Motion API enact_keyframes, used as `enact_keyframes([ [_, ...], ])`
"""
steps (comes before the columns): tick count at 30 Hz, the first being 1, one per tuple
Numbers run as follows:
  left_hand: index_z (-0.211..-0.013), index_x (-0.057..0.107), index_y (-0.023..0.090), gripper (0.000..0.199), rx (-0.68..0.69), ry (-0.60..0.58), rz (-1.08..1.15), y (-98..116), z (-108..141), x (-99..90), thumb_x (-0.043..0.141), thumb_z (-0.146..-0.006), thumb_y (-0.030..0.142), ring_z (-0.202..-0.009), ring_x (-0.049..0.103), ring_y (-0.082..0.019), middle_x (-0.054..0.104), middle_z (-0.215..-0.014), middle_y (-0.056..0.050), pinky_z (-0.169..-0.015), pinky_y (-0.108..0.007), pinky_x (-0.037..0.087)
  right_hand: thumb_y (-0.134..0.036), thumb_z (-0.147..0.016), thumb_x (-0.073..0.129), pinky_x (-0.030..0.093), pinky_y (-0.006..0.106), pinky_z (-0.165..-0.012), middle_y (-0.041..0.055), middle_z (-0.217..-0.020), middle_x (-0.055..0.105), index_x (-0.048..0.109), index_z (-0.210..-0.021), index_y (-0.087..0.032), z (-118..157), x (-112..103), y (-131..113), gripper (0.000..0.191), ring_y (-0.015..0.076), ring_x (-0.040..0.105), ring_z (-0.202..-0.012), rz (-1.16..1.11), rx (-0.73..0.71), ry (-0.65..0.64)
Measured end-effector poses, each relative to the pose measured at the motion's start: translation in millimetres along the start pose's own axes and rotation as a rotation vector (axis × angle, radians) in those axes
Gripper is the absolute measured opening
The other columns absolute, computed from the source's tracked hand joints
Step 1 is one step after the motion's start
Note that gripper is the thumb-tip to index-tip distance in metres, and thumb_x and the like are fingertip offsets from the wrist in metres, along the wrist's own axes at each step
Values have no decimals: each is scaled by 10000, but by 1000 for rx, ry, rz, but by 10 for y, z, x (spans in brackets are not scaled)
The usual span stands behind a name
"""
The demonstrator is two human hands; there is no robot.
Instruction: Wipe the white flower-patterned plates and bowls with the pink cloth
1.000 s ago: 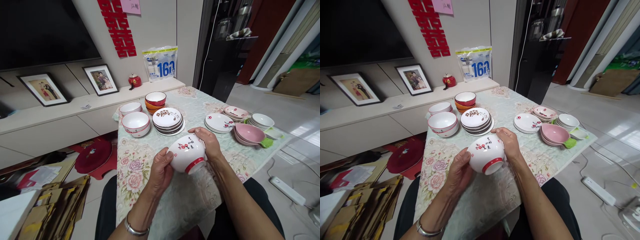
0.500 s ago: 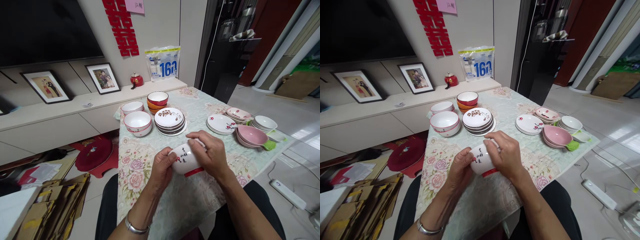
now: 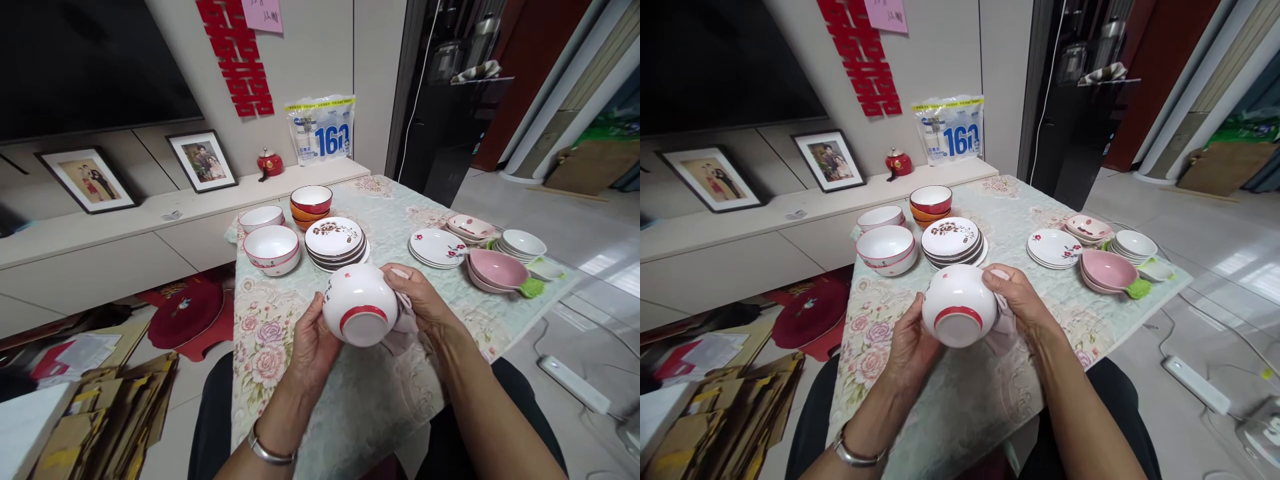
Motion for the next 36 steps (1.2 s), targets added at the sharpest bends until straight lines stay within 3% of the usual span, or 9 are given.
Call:
enact_keyframes([
  [4,-946,756,138,237,-23,-9,9,-1,-27,26,759,-799,324,-988,714,-266,788,-980,-90,-1015,-405,505,-444,-607,893,408,227,-516,-19,-638,631,648,-746,-180,39,12,28,386,119,538,-527,-132,59,-50],
  [8,-973,745,142,204,75,-57,-56,59,-52,52,754,-799,247,-1048,687,-225,771,-1061,-78,-1021,-353,491,-431,-624,886,391,226,-501,-22,-645,643,648,-764,-191,109,62,-76,366,123,539,-533,-35,1,-8],
  [12,-1064,725,142,293,140,-107,-228,82,-28,80,764,-798,260,-1097,663,-234,727,-1193,-106,-957,-346,517,-475,-714,813,345,246,-477,-36,-596,602,656,-779,-208,184,78,-254,317,125,488,-492,323,-157,137],
  [16,-1173,659,148,453,69,-137,-367,29,20,108,756,-816,409,-904,698,-226,708,-1154,-126,-776,-356,570,-402,-818,717,376,278,-571,0,-670,642,667,-796,-207,252,200,-364,203,157,544,-595,849,-484,237],
  [20,-1202,610,172,519,-8,-184,-355,-27,44,123,707,-834,526,-792,673,-184,697,-1065,-94,-684,-321,569,-308,-897,625,383,305,-639,69,-778,688,658,-825,-168,315,522,-172,161,205,614,-713,1316,-687,89],
  [24,-1094,621,176,402,15,-103,-317,-16,53,77,743,-818,442,-809,657,-162,684,-927,-32,-710,-265,537,-260,-917,627,373,305,-623,80,-800,689,655,-839,-151,387,760,22,137,219,625,-719,1542,-640,-153],
  [28,-1167,606,181,441,67,-92,-334,12,58,83,748,-777,332,-960,677,-223,711,-995,-50,-826,-313,530,-298,-943,622,429,284,-661,48,-861,722,676,-906,-177,414,716,-108,137,190,651,-759,1265,-539,-287],
  [32,-1278,569,183,548,71,-163,-377,-9,47,101,729,-763,280,-1097,650,-272,702,-1176,-87,-903,-357,509,-369,-952,598,419,238,-569,-17,-716,661,699,-946,-210,392,381,-394,189,127,590,-608,722,-510,31],
  [36,-1359,534,181,624,47,-224,-422,-64,64,115,703,-760,236,-1160,623,-297,677,-1256,-108,-937,-374,490,-476,-978,530,398,240,-499,-21,-708,614,688,-1029,-213,369,222,-364,312,117,541,-545,403,-476,253],
])
Point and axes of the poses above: each hand's wrist, its own z-axis away from the middle knuckle, its own x-axis out of the palm, y = z × x, the point moved 6 cm from there along -z, towards the middle knuckle
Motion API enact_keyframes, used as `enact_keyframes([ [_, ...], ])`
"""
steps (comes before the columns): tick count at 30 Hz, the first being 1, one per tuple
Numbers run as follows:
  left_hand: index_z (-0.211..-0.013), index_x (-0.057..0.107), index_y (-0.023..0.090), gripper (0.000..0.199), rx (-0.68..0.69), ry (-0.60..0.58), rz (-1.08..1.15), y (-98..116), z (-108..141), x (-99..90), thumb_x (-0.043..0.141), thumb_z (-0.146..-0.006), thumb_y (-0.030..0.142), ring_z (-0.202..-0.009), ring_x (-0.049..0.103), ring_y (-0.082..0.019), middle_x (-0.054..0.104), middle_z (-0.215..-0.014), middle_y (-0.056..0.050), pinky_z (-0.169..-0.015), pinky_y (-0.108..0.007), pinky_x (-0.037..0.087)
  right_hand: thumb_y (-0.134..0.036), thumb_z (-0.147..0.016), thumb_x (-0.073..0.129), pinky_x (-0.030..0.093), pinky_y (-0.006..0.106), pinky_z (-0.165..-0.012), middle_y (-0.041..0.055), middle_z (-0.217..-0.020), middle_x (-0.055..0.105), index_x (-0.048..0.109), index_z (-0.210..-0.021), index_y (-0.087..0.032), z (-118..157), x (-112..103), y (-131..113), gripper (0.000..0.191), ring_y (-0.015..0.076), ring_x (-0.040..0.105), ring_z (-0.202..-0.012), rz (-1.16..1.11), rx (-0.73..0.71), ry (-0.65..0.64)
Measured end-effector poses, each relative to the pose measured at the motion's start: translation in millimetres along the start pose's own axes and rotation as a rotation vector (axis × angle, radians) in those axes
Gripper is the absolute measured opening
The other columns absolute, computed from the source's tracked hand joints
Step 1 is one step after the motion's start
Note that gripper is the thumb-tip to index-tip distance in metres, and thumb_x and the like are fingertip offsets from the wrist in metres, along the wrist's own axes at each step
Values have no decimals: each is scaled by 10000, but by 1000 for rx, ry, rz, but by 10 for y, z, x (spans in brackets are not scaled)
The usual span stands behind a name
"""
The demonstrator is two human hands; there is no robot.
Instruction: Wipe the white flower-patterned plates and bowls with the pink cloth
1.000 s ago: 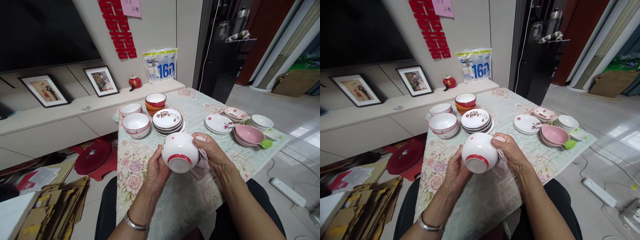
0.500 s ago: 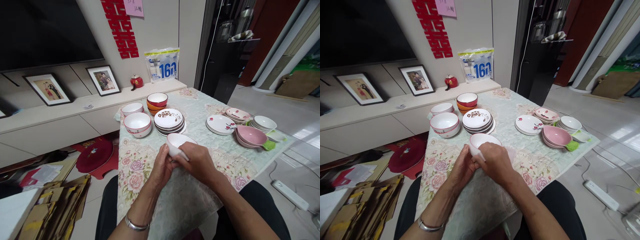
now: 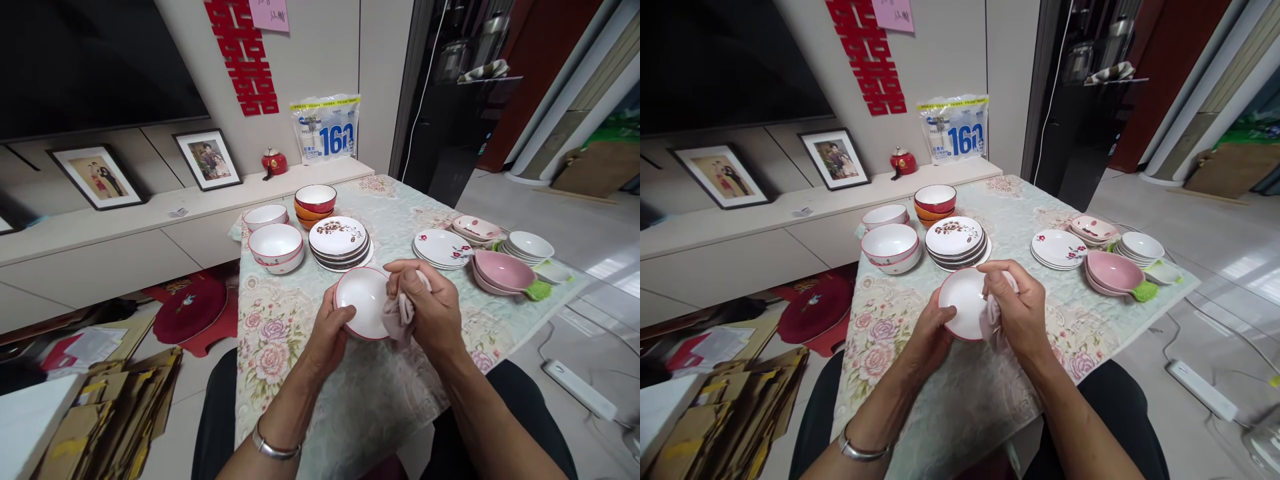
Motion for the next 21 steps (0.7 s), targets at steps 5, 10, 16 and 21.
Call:
enact_keyframes([
  [5,-1340,553,178,593,34,-16,-6,27,9,47,678,-765,244,-1152,625,-296,682,-1242,-105,-945,-384,490,-479,-952,528,472,443,-978,106,-1257,668,648,-1260,-210,-62,134,-63,426,276,583,-1187,285,-264,-150],
  [10,-1310,542,158,573,69,74,-8,94,-19,-22,681,-766,269,-1046,659,-267,702,-1155,-99,-886,-367,505,-290,-926,614,512,367,-862,71,-1126,691,680,-1147,-223,-101,35,-48,240,212,640,-992,440,-219,-289],
  [16,-1322,543,192,574,132,118,-160,56,-37,-132,704,-780,297,-1066,646,-235,692,-1190,-79,-917,-339,491,-50,-858,574,459,391,-938,110,-1185,623,684,-1084,-188,106,435,193,287,242,546,-1106,684,-317,-657],
  [21,-1422,467,204,641,170,132,-407,95,-27,-159,671,-837,370,-1240,580,-270,607,-1373,-110,-1043,-379,444,-48,-817,566,442,330,-777,71,-961,590,635,-904,-149,137,614,349,150,197,539,-890,545,-179,-631],
])
Point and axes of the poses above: each hand's wrist, its own z-axis away from the middle knuckle, its own x-axis out of the palm, y = z × x, the point moved 6 cm from there along -z, towards the middle knuckle
